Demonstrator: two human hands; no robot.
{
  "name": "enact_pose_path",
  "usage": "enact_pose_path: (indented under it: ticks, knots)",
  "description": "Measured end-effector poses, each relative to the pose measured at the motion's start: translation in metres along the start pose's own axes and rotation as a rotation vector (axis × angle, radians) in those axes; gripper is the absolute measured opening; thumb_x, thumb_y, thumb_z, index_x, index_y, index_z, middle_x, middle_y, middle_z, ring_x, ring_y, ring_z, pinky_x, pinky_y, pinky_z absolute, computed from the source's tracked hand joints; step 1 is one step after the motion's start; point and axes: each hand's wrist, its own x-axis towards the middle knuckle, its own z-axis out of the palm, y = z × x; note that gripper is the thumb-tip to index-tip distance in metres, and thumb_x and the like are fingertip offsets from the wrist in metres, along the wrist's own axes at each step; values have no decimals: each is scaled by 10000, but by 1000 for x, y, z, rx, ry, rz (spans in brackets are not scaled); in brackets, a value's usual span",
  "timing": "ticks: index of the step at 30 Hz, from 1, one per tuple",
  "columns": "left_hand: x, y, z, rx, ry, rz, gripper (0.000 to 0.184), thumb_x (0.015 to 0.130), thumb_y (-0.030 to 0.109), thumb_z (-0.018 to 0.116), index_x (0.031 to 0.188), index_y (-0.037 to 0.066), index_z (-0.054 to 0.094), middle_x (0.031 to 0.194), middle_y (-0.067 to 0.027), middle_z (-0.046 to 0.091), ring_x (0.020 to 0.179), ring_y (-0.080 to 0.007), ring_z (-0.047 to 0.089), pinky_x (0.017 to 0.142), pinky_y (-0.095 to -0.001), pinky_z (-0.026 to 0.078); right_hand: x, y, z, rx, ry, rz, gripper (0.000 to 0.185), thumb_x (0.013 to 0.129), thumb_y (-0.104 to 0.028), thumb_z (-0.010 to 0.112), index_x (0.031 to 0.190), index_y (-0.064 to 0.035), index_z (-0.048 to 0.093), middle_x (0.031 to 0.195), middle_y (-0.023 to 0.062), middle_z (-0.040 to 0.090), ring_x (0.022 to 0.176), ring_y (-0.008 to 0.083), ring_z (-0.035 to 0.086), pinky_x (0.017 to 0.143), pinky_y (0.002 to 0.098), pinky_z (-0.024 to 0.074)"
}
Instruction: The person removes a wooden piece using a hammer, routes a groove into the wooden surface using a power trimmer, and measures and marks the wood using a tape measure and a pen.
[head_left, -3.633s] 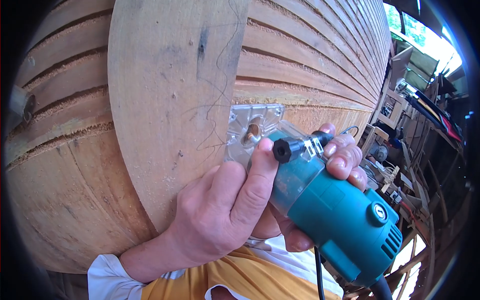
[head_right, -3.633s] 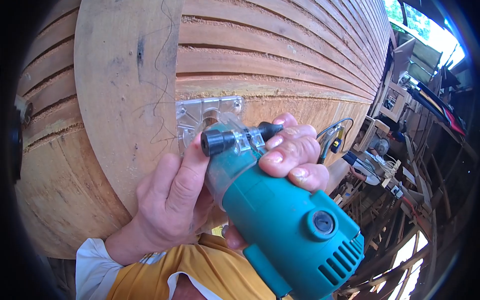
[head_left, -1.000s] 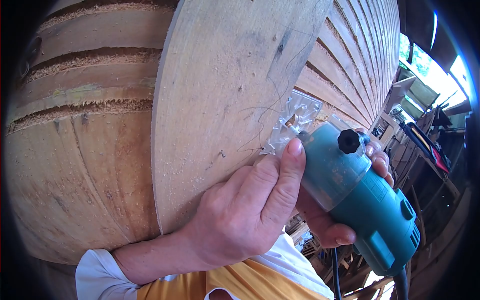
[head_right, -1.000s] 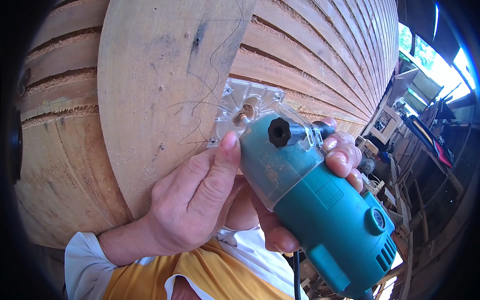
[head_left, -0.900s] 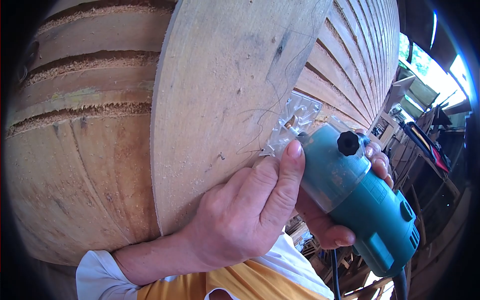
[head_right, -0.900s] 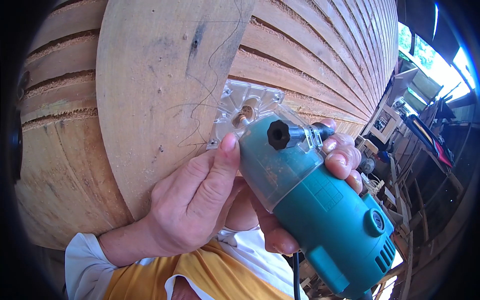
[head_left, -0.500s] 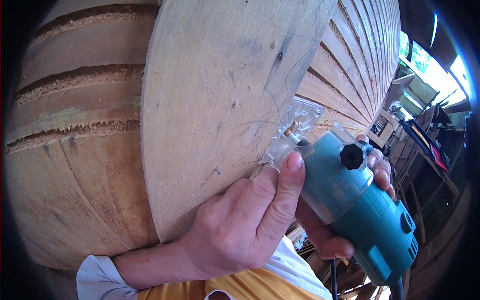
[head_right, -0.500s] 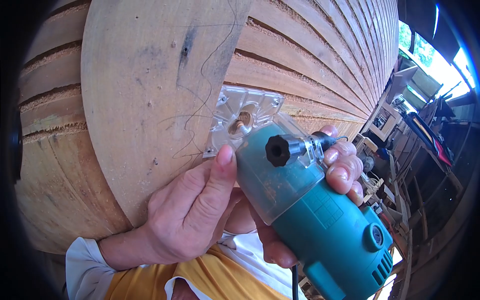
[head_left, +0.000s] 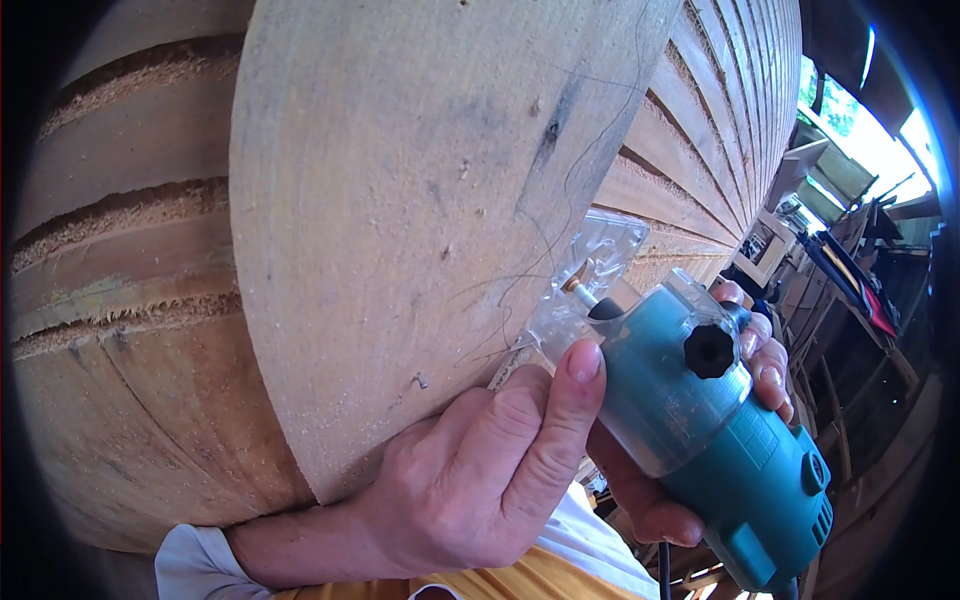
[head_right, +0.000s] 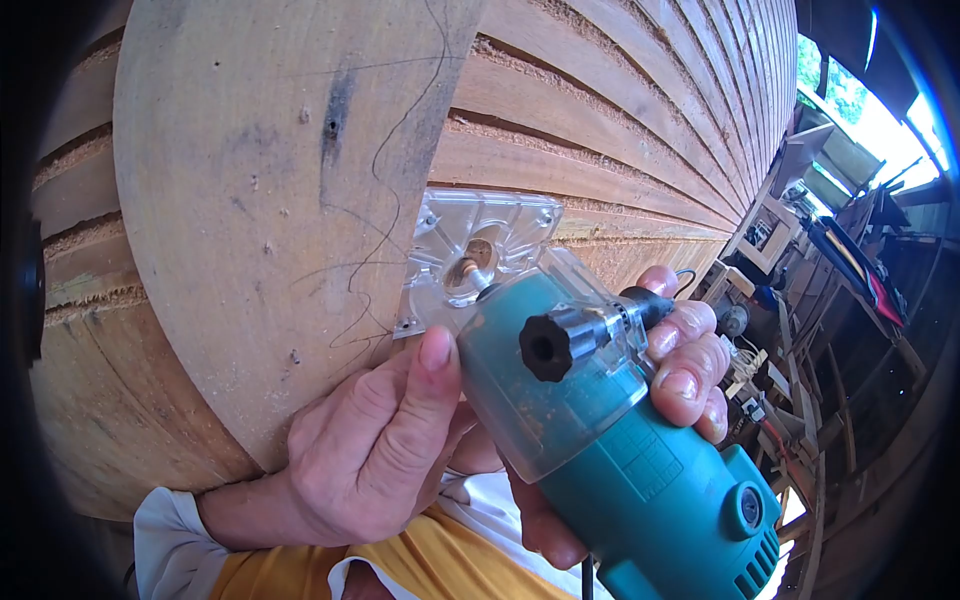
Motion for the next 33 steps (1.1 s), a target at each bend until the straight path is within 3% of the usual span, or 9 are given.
enact_pose_path:
  ticks: [3,8,12,17,26,28,31,33]
  knots:
    - [-2,-1,2,9,21,9,583,844,-30,795,1373,-147,578,997,-257,721,766,-272,744,617,-325,624,-1,0,2,21,40,-9,953,736,-573,846,1426,-13,501,1384,175,525,1293,349,470,1157,541,253]
    - [-2,-1,3,24,32,15,620,837,-16,810,1391,-143,563,985,-244,717,753,-266,738,612,-327,621,0,1,5,-59,83,-1,1074,645,-640,915,1439,-49,496,1327,64,570,1218,293,483,1193,513,262]
    - [-3,-1,3,20,33,16,623,834,-9,816,1389,-143,565,991,-239,718,750,-262,737,611,-325,621,-1,2,8,-25,108,-6,1079,650,-645,914,1436,-40,488,1334,86,568,1226,300,487,1200,523,260]
    - [-4,0,4,23,34,20,620,830,-4,820,1380,-144,572,1008,-239,718,762,-256,736,612,-320,620,-1,9,8,39,95,-67,905,776,-564,828,1427,-20,515,1379,197,521,1266,371,491,1123,478,345]
    - [-4,0,-11,-102,50,43,450,884,-39,708,1311,-137,603,994,-239,703,767,-296,730,641,-354,607,3,2,0,-70,36,-69,877,814,-608,733,1414,2,540,1343,199,568,1266,342,502,1126,469,381]
    - [-5,-1,-12,-144,97,70,383,915,-42,654,1287,-125,606,981,-229,699,742,-269,715,630,-345,590,4,2,-8,-52,28,-122,884,811,-619,718,1415,3,541,1336,199,578,1269,342,506,1135,476,379]
    - [-14,-3,-9,-245,179,67,312,986,-18,573,1288,-92,588,963,-197,698,679,-176,660,584,-298,543,-1,-4,-10,-104,195,-164,952,844,-719,635,1405,36,490,1260,216,582,1197,355,518,1059,474,430]
    - [-19,-3,-11,-286,201,22,300,1033,19,526,1322,-62,548,951,-158,691,631,-110,574,549,-253,484,-1,-29,-16,-150,284,-92,958,822,-718,657,1394,33,499,1252,211,577,1198,357,514,1052,472,443]
